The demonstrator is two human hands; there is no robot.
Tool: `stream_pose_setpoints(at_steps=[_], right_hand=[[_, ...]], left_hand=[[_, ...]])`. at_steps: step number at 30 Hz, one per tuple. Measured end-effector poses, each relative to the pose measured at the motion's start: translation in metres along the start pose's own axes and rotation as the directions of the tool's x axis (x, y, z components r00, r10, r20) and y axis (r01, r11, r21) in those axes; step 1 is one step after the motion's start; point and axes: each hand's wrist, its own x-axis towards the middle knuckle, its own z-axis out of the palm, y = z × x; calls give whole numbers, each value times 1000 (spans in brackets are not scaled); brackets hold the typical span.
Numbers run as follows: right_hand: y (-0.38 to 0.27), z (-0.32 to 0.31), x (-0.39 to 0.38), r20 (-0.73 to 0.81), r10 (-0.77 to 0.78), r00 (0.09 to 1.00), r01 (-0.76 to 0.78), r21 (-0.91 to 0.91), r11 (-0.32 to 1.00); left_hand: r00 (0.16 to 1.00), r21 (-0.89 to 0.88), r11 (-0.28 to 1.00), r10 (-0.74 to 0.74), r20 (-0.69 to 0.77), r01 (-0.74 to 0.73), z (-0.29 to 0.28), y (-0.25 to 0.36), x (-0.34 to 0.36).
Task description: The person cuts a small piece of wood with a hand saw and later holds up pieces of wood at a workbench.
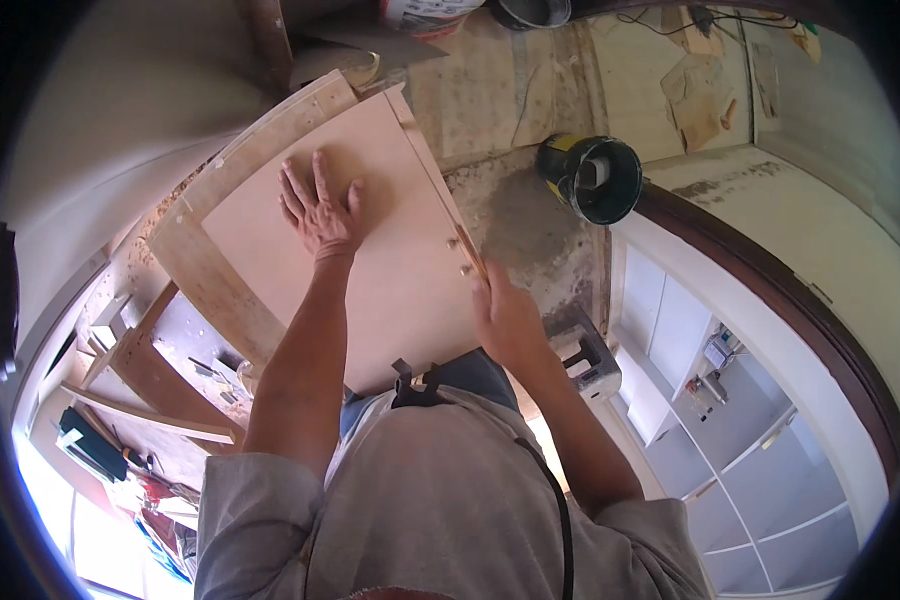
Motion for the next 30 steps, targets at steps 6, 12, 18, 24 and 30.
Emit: stream_pose_setpoints(at_steps=[6, 12, 18, 24, 30], right_hand=[[-43, 19, 168, -222, -466, 857, 428, -197, 882], [-24, 15, 76, -74, -116, 991, 110, -76, 991], [26, 15, 9, -35, -55, 998, 54, -46, 997], [-53, 22, 174, -157, -127, 979, 108, -125, 986], [0, 11, 35, -103, -128, 986, 124, -47, 991]], left_hand=[[999, -10, 999, 33, 8, -33, -3, 19, 6], [999, -17, 1000, -25, 34, 26, -3, 3, 3], [1000, -8, 1000, -3, 13, 3, -3, 3, 1], [1000, -50, 999, 7, 6, -7, -3, 18, 9], [1000, -20, 1000, -11, 15, 12, -3, 4, 0]])
